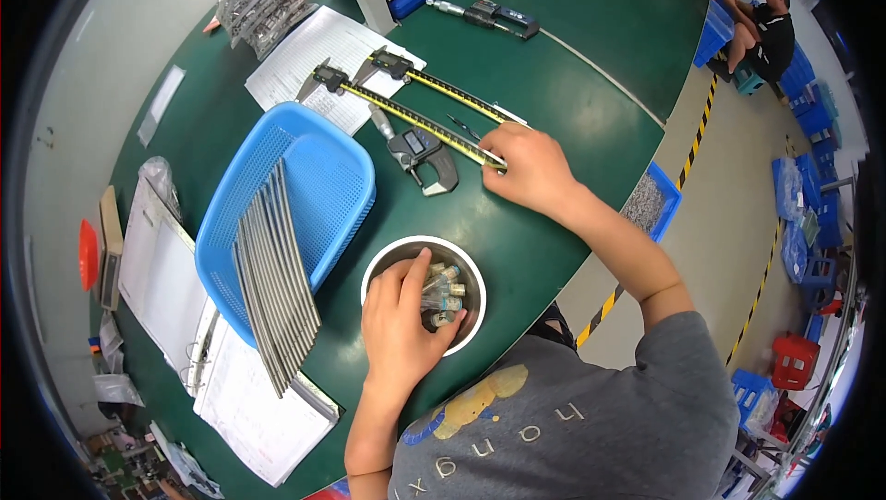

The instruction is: Inspecting and sorting various metal rods and components at a workshop table.

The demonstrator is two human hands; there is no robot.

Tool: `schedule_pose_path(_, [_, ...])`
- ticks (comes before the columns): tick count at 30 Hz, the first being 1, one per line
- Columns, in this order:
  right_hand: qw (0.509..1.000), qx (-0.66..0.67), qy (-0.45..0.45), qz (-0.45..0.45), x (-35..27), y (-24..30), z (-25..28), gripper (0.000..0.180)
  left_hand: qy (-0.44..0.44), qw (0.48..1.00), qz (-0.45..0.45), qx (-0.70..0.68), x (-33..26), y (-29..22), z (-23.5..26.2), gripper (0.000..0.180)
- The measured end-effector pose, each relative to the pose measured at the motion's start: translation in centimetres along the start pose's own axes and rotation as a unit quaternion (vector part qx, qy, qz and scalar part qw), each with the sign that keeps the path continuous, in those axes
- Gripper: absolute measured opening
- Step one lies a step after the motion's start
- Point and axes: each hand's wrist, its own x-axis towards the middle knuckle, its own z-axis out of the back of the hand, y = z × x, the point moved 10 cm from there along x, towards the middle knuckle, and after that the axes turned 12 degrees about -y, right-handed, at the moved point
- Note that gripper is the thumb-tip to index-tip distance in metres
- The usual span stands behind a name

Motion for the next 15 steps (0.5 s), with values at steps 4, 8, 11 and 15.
schedule_pose_path(4, [1.000, -0.009, 0.029, 0.008, 0.4, 0.2, -0.4, 0.019, 0.007, 1.000, -0.008, 0.009, 0.0, -0.1, 0.0, 0.075])
schedule_pose_path(8, [0.995, -0.071, -0.050, 0.049, 2.7, 0.3, 0.0, 0.012, 0.010, 1.000, -0.019, 0.005, -0.1, -0.4, 0.0, 0.076])
schedule_pose_path(11, [0.987, -0.118, -0.032, 0.105, 4.1, 0.8, -1.7, 0.012, -0.003, 1.000, -0.027, -0.003, -0.2, -0.7, 0.5, 0.076])
schedule_pose_path(15, [0.997, -0.072, -0.015, 0.026, 4.4, -0.3, -0.2, 0.010, 0.008, 0.999, -0.008, -0.033, -0.2, -0.9, 0.5, 0.074])
